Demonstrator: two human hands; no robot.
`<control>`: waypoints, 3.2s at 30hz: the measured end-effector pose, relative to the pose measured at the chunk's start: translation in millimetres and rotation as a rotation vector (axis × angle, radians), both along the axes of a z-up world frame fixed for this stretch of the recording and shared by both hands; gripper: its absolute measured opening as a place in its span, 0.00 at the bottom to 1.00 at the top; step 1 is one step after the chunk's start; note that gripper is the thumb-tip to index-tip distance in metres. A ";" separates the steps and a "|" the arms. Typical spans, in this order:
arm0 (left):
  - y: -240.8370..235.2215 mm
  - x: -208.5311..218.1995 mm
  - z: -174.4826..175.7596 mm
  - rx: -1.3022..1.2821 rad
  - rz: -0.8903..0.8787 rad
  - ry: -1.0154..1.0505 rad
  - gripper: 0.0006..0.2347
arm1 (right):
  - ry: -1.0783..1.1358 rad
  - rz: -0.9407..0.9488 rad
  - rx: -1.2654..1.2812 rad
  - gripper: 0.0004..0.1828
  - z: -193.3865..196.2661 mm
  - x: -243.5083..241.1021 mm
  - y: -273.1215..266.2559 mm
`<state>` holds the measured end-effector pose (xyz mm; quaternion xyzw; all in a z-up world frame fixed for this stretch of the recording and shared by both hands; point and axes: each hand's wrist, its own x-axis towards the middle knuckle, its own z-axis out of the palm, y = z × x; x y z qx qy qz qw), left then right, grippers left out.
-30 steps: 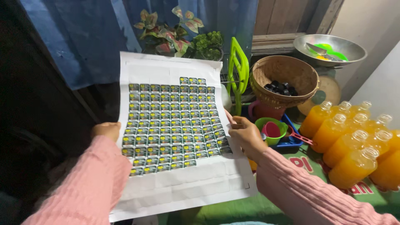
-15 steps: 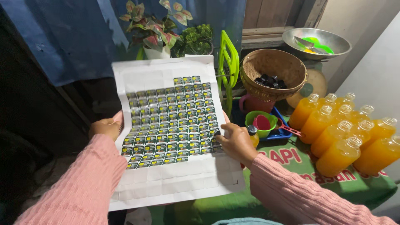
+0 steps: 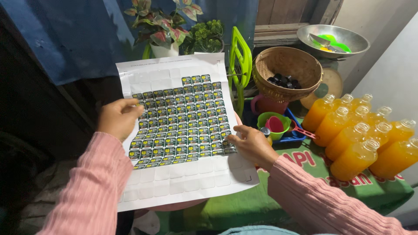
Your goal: The person caps several clear plastic bottles filled with orange liquid, then peels individual labels from a printed sheet and applies them to the bottles. The person handles the bottles and labels by hand, working over a table with a sheet of labels, a basket of caps, and a pink colander nearby.
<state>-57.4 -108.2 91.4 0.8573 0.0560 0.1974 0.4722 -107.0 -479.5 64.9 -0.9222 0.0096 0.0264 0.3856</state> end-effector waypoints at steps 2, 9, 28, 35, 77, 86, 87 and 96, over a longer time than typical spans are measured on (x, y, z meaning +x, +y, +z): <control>-19.0 -16.4 15.5 0.037 -0.112 -0.032 0.16 | 0.023 -0.010 0.002 0.34 3.6 -0.3 -0.2; -92.3 -60.3 40.0 0.002 -0.229 -0.030 0.15 | -0.001 0.007 0.163 0.32 12.2 -8.4 -1.6; -289.2 -74.9 43.0 0.224 -0.381 -0.185 0.14 | -0.605 0.073 0.069 0.13 65.8 -45.2 -121.4; -381.6 -79.6 30.0 0.318 -0.487 -0.181 0.17 | -0.327 -0.132 0.002 0.14 71.4 -58.8 -202.0; -492.1 -93.2 -9.0 0.348 -0.614 0.141 0.08 | 0.135 -0.122 -0.271 0.33 -6.7 -15.0 -410.5; -489.2 -95.0 -9.5 0.373 -0.609 0.261 0.10 | 0.139 -0.065 -0.358 0.37 -22.1 -12.9 -393.1; -489.7 -95.3 -10.9 0.357 -0.594 0.223 0.12 | 0.134 -0.062 -0.375 0.36 -23.6 -12.2 -393.2; -496.9 -92.2 -18.2 0.458 -0.543 0.241 0.34 | 0.067 -0.049 -0.455 0.29 -44.5 -8.8 -390.8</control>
